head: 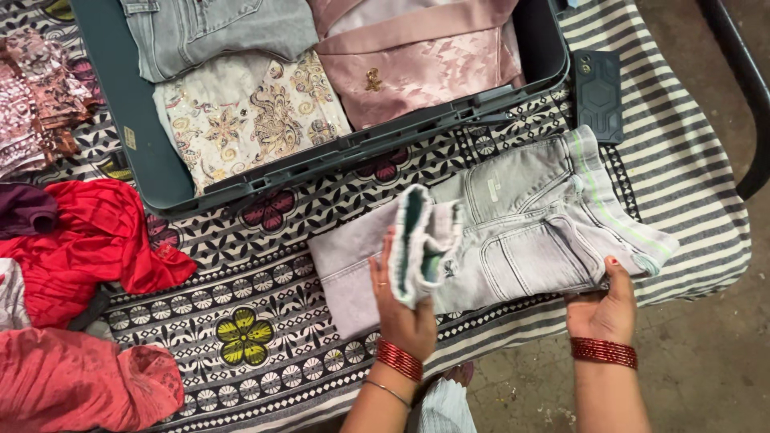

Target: The person folds a pair of light-colored jeans and places them into an open suitcase on a bed. They then fold a yellow cloth and a green cloth, placing each into the suitcase.

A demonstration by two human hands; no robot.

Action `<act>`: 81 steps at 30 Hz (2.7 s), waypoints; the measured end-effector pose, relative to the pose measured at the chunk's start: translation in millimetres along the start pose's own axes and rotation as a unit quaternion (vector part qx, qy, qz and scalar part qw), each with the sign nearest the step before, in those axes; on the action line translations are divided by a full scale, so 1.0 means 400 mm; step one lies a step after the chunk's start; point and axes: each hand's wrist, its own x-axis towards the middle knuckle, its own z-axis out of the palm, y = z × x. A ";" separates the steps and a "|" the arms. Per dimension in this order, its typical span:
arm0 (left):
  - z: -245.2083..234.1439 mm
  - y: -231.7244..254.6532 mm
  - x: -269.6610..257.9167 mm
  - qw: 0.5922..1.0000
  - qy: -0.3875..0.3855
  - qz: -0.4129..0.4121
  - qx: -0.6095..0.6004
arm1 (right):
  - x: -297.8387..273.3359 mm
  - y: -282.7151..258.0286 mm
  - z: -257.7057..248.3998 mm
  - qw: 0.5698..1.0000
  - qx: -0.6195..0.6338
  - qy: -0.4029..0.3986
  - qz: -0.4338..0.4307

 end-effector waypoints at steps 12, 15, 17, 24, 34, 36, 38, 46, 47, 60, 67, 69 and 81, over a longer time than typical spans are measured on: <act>0.139 0.121 0.003 0.994 -0.105 -0.021 -0.028 | -0.015 0.013 0.009 1.000 0.003 -0.009 0.019; 0.151 0.120 0.015 0.993 -0.113 -0.023 -0.007 | -0.008 0.016 0.000 1.000 0.002 -0.007 0.025; 0.155 0.124 0.023 0.994 -0.108 -0.022 0.002 | -0.005 0.020 -0.005 0.999 -0.003 0.003 0.033; 0.231 0.210 0.045 0.998 -0.056 0.013 -0.005 | -0.015 0.031 0.009 0.994 -0.058 -0.018 0.094; 0.444 0.269 0.042 0.988 -0.149 -0.013 0.030 | -0.021 0.025 0.040 0.978 -0.080 -0.192 0.009; 0.477 0.259 0.025 0.986 -0.161 -0.004 0.053 | -0.026 0.031 0.037 0.980 -0.017 -0.195 0.030; 0.506 0.239 0.023 0.978 -0.191 0.004 0.089 | -0.022 0.033 0.035 0.975 -0.054 -0.217 0.012; 0.520 0.194 0.083 0.919 -0.349 -0.043 0.179 | -0.025 0.013 0.036 0.981 -0.029 -0.106 0.162; 0.513 0.204 0.091 0.912 -0.365 -0.057 0.178 | -0.026 0.009 0.036 0.978 -0.023 -0.126 0.165; 0.166 0.124 0.091 0.939 -0.212 -0.026 0.268 | -0.042 -0.062 -0.097 0.937 -0.272 0.114 -0.186; 0.118 0.037 0.059 0.931 -0.143 -0.044 0.332 | -0.095 0.001 0.069 0.581 -0.653 -0.155 -0.460; 0.136 0.018 0.048 0.932 -0.134 -0.047 0.334 | -0.055 0.020 0.118 0.460 -0.755 -0.183 -0.431; 0.174 -0.083 0.021 0.921 -0.133 -0.035 0.364 | 0.110 0.111 0.101 0.459 -0.774 -0.182 -0.397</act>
